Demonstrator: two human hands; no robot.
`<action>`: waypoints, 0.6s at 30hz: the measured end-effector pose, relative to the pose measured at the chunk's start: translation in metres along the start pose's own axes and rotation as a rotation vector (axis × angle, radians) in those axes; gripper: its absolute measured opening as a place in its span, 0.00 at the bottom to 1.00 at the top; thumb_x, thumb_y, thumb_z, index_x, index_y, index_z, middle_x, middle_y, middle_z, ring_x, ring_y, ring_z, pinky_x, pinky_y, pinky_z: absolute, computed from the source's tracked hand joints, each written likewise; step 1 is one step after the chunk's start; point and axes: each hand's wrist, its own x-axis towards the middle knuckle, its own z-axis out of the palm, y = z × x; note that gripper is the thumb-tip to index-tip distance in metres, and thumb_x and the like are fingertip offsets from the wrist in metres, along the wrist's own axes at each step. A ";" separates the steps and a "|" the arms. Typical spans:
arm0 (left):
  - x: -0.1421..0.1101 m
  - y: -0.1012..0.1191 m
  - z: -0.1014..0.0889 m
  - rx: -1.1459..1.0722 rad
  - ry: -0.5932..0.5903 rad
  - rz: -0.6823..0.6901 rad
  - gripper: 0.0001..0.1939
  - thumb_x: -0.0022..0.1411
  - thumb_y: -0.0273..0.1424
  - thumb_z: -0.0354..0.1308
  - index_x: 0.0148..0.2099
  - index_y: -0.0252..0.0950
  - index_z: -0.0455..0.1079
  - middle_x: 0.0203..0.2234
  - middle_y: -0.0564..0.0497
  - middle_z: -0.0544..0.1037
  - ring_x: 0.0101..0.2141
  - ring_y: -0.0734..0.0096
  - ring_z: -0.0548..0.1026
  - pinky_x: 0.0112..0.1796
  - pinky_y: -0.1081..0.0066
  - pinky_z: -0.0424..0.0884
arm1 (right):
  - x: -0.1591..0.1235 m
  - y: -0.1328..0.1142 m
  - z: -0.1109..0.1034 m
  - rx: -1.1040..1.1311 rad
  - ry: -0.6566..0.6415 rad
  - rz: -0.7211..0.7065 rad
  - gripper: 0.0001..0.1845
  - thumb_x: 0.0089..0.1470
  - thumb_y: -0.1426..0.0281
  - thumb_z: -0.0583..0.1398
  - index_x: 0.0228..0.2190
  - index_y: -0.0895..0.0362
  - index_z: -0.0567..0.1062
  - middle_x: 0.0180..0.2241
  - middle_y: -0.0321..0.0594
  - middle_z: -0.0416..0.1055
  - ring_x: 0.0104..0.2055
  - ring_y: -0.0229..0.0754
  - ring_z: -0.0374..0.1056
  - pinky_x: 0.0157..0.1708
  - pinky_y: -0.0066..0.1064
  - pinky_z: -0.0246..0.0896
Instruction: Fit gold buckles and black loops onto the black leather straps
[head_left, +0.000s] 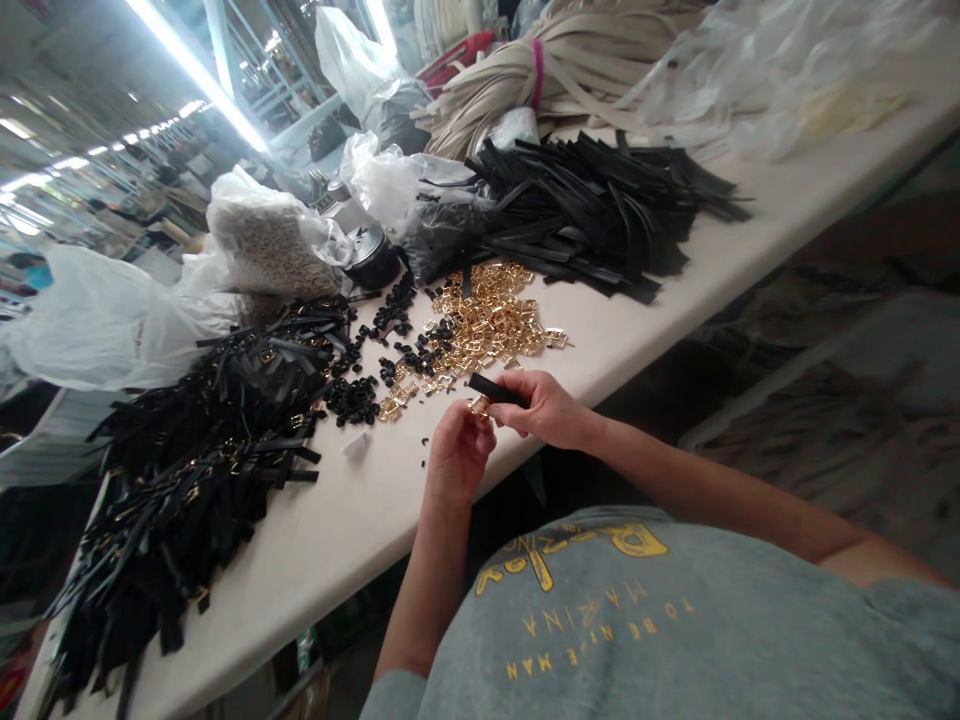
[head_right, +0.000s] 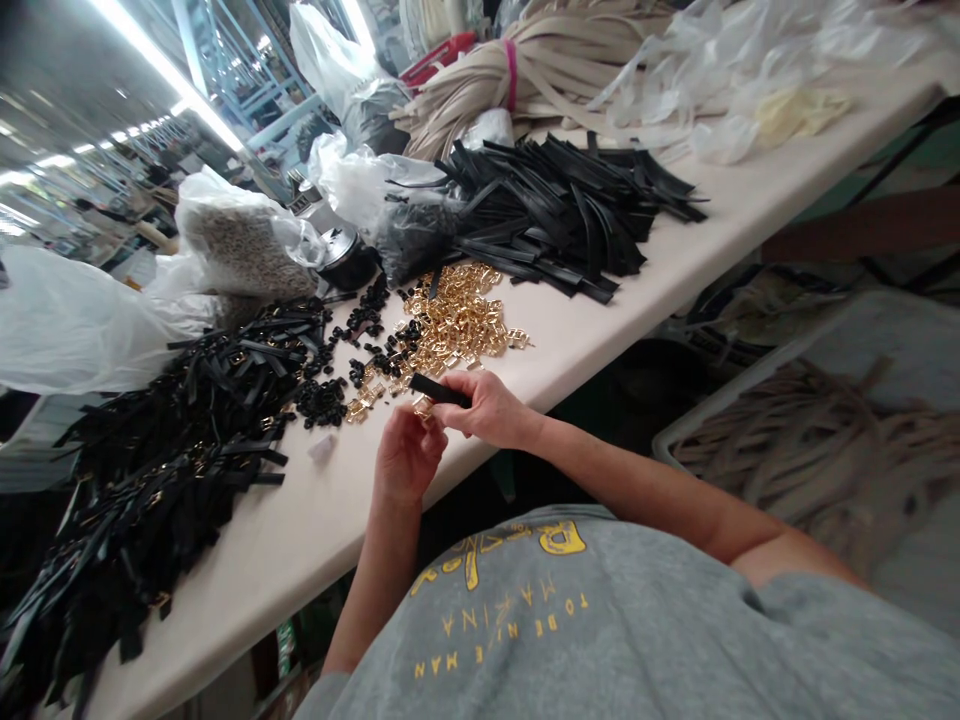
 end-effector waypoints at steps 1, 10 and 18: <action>0.000 0.002 0.000 0.041 -0.017 0.022 0.18 0.49 0.43 0.69 0.28 0.34 0.71 0.20 0.55 0.70 0.19 0.83 0.64 0.20 0.81 0.59 | 0.000 -0.003 -0.003 -0.070 -0.016 -0.045 0.07 0.50 0.67 0.60 0.28 0.59 0.71 0.20 0.29 0.61 0.20 0.30 0.55 0.19 0.23 0.51; -0.001 0.023 -0.002 0.567 -0.046 0.252 0.10 0.48 0.29 0.70 0.35 0.35 0.76 0.28 0.51 0.76 0.30 0.74 0.73 0.35 0.75 0.69 | 0.005 -0.031 -0.022 -0.843 -0.096 -0.423 0.05 0.51 0.73 0.56 0.31 0.57 0.73 0.27 0.37 0.71 0.29 0.36 0.63 0.30 0.29 0.52; -0.012 0.042 0.004 0.902 -0.053 0.483 0.07 0.54 0.28 0.66 0.38 0.40 0.78 0.30 0.51 0.77 0.32 0.71 0.72 0.36 0.73 0.69 | 0.009 -0.041 -0.026 -1.036 -0.191 -0.351 0.05 0.53 0.71 0.57 0.32 0.57 0.73 0.27 0.37 0.70 0.28 0.37 0.61 0.29 0.31 0.48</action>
